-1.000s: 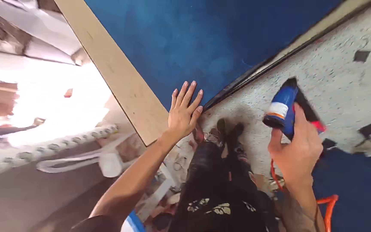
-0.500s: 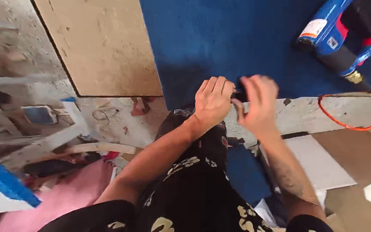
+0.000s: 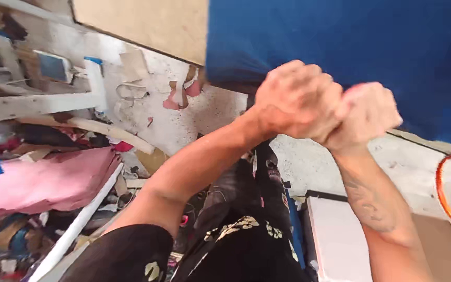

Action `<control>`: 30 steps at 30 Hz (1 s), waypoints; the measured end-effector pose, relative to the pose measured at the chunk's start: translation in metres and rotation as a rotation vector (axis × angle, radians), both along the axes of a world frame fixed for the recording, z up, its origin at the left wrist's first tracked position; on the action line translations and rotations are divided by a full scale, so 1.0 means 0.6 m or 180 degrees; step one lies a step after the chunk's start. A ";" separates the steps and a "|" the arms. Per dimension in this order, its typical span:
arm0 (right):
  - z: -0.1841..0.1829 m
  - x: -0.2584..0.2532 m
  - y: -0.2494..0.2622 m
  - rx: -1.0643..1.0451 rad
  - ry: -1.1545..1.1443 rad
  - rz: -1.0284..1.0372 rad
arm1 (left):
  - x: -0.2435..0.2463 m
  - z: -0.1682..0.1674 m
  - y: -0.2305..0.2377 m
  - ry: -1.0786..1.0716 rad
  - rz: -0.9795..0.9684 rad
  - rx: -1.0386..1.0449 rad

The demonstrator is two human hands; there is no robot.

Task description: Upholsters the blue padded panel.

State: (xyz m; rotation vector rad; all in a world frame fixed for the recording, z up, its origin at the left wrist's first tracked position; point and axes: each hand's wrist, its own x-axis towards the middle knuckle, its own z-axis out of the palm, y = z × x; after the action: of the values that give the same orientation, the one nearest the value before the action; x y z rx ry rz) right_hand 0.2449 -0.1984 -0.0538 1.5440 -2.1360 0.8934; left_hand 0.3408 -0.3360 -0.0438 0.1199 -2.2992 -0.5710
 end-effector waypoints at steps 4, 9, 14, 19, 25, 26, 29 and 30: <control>-0.003 -0.006 -0.005 -0.0084 0.0229 0.0034 | 0.017 0.010 -0.004 -0.0115 -0.0023 -0.0059; 0.045 -0.005 -0.013 0.0684 -0.0294 -0.0136 | 0.183 0.031 -0.110 -0.1386 0.0225 -0.0084; 0.094 0.064 -0.067 0.1208 -0.0691 0.0283 | 0.237 0.034 -0.186 -0.1081 0.0079 0.1026; 0.075 0.138 -0.171 0.1033 -0.0645 0.0682 | 0.227 0.047 -0.205 -0.0994 0.0041 0.1475; 0.065 0.175 -0.198 0.0813 -0.0361 0.0184 | 0.210 0.025 -0.175 -0.0829 0.0629 0.1310; 0.055 0.184 -0.201 0.0770 -0.0293 0.0120 | 0.212 0.021 -0.177 -0.0783 0.0579 0.1320; 0.009 0.180 -0.218 0.0448 0.0168 0.0093 | 0.222 0.026 -0.207 -0.1249 0.0051 0.1090; 0.000 0.176 -0.223 0.0397 0.0390 0.0066 | 0.220 0.030 -0.219 -0.1466 -0.0147 0.0931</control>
State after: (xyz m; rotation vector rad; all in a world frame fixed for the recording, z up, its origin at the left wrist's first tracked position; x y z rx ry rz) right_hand 0.3507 -0.3323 -0.0537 1.6387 -2.1270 0.6648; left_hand 0.4730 -0.4677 -0.0256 0.3731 -2.6478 -0.9865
